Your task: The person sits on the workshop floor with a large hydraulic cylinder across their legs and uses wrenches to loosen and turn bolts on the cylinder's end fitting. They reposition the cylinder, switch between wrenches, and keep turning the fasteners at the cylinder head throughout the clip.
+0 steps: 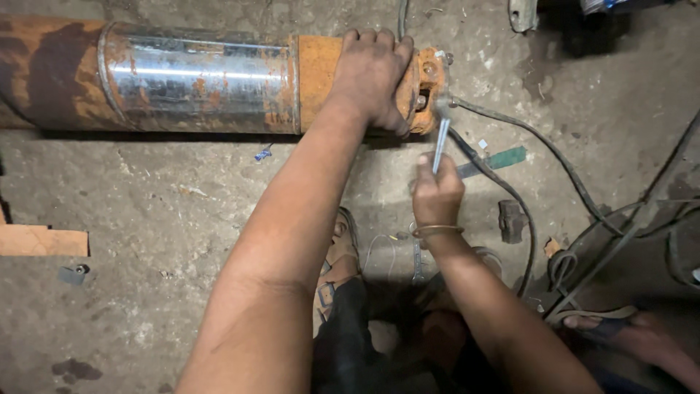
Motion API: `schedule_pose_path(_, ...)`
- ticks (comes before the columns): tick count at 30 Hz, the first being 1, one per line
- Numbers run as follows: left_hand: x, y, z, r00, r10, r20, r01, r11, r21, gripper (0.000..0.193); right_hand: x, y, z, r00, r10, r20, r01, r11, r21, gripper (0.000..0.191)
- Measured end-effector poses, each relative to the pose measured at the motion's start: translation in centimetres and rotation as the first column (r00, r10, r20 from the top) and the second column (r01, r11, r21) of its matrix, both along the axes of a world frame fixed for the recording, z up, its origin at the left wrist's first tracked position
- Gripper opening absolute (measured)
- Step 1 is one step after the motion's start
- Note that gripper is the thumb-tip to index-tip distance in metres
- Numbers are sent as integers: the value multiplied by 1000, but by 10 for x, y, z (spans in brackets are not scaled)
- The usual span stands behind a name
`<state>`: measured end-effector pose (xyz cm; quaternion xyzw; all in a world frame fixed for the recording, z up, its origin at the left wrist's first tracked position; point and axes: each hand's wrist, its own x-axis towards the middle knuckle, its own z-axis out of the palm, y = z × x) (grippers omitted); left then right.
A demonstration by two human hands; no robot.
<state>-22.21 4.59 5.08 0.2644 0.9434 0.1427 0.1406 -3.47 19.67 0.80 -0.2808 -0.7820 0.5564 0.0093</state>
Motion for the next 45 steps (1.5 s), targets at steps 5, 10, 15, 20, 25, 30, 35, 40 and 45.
schedule_pose_path(5,3,0,-1,1000,17,-3,-17,999,37,120,-36,30,81,972,94,216,-90,996,-28,23)
schedule_pose_path(10,8,0,4,999,27,-29,-25,998,52,119,-71,41,155,654,412,634,-431,892,-135,53)
schedule_pose_path(15,15,-1,8,996,37,-80,-33,998,50,122,-101,28,168,399,495,772,-776,631,-3,50)
schedule_pose_path(20,37,-1,0,987,30,-159,-14,995,101,122,-146,25,149,178,465,867,-774,611,-169,32)
schedule_pose_path(25,62,1,-17,969,25,-244,-6,997,77,115,-191,33,123,-123,497,859,-839,410,-357,31)
schedule_pose_path(30,69,4,-20,970,14,-241,0,998,57,118,-207,56,92,-56,567,822,-665,593,-454,19)
schedule_pose_path(35,62,2,-19,984,0,-178,10,998,56,121,-174,73,78,-42,841,539,-987,48,-152,18)
schedule_pose_path(40,52,-1,-20,963,29,-269,12,989,147,117,-42,63,59,547,762,347,-831,445,334,50)
schedule_pose_path(45,44,-5,-17,976,36,-215,9,979,203,118,40,10,-34,865,408,293,-492,571,658,56)
